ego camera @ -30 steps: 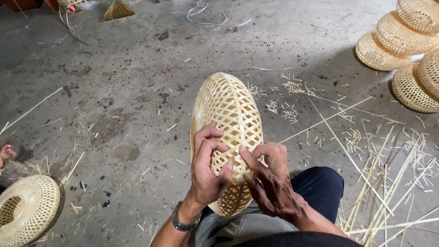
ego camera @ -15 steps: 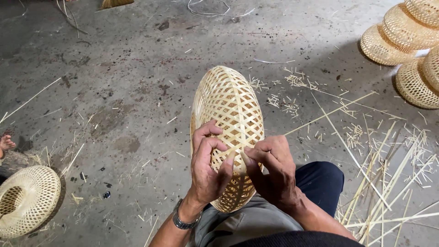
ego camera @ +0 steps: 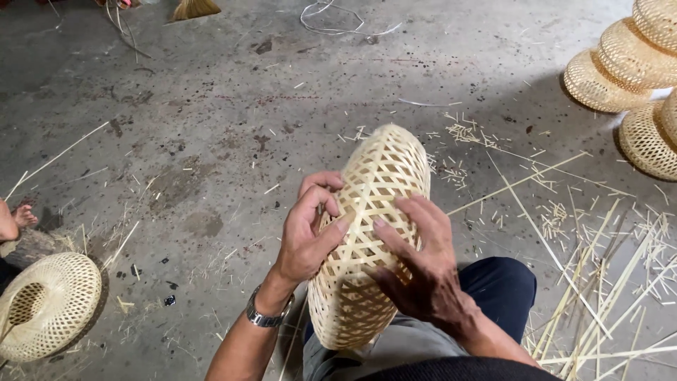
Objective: The person weaves a bamboo basket by hand, inserting thin strips into the lattice and tucking the ends into the weave. They rotate the basket while adding more strips and occasionally use a knife to trim the excess material.
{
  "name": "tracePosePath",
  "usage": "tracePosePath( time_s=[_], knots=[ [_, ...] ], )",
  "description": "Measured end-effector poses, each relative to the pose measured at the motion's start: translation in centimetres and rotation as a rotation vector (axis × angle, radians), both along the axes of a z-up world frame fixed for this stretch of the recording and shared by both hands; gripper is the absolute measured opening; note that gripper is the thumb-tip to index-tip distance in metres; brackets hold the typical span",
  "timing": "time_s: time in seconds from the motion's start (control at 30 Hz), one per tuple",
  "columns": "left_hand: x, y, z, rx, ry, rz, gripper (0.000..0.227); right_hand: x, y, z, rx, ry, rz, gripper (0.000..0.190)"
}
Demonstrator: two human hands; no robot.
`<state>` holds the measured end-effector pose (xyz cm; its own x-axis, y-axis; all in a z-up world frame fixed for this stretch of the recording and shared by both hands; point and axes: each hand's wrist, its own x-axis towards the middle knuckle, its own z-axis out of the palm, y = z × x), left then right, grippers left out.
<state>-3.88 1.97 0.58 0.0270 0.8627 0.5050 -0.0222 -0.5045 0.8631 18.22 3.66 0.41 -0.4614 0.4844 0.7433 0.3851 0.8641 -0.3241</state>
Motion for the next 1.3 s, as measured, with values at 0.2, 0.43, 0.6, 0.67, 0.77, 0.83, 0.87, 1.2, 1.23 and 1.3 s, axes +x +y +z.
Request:
tracePosePath(
  time_s=[0.2,0.43,0.6,0.67,0.77,0.83,0.87,1.2,1.23,1.3],
  knots=[
    [1.4,-0.3,-0.3,-0.115,-0.234,0.03,0.032,-0.2,-0.2,-0.6,-0.036,0.031,-0.022,0.061],
    [1.2,-1.0,0.5,-0.184,-0.229,0.044,0.037,-0.7,0.0,-0.5,-0.004,0.098,0.027,0.057],
    [0.0,-1.1,3.6,-0.075,-0.081,0.079,0.038,-2.1,0.1,0.3,0.038,0.209,0.062,0.058],
    [-0.8,-0.3,3.5,-0.083,-0.012,0.069,0.038,-3.3,0.2,-1.5,0.009,0.231,-0.003,0.059],
    [-1.9,1.2,2.8,-0.125,0.059,0.043,0.039,-4.1,0.6,-2.9,-0.021,0.248,-0.067,0.06],
    [-2.2,1.6,2.6,-0.159,0.061,0.023,0.039,-4.3,0.7,-2.9,-0.019,0.244,-0.069,0.06],
    [-2.2,1.6,2.7,-0.159,0.111,0.051,0.038,-4.4,0.6,-2.6,-0.014,0.23,-0.074,0.061],
    [-3.2,2.4,3.8,-0.171,0.158,0.091,0.036,-5.5,1.7,-2.2,-0.03,0.211,-0.051,0.061],
    [-2.9,2.2,4.4,-0.169,0.158,0.094,0.036,-5.6,1.9,-2.0,-0.029,0.211,-0.048,0.061],
    [-2.5,1.6,5.4,-0.114,0.413,0.399,0.03,-6.0,2.0,-1.7,-0.039,0.177,-0.049,0.062]
  ],
)
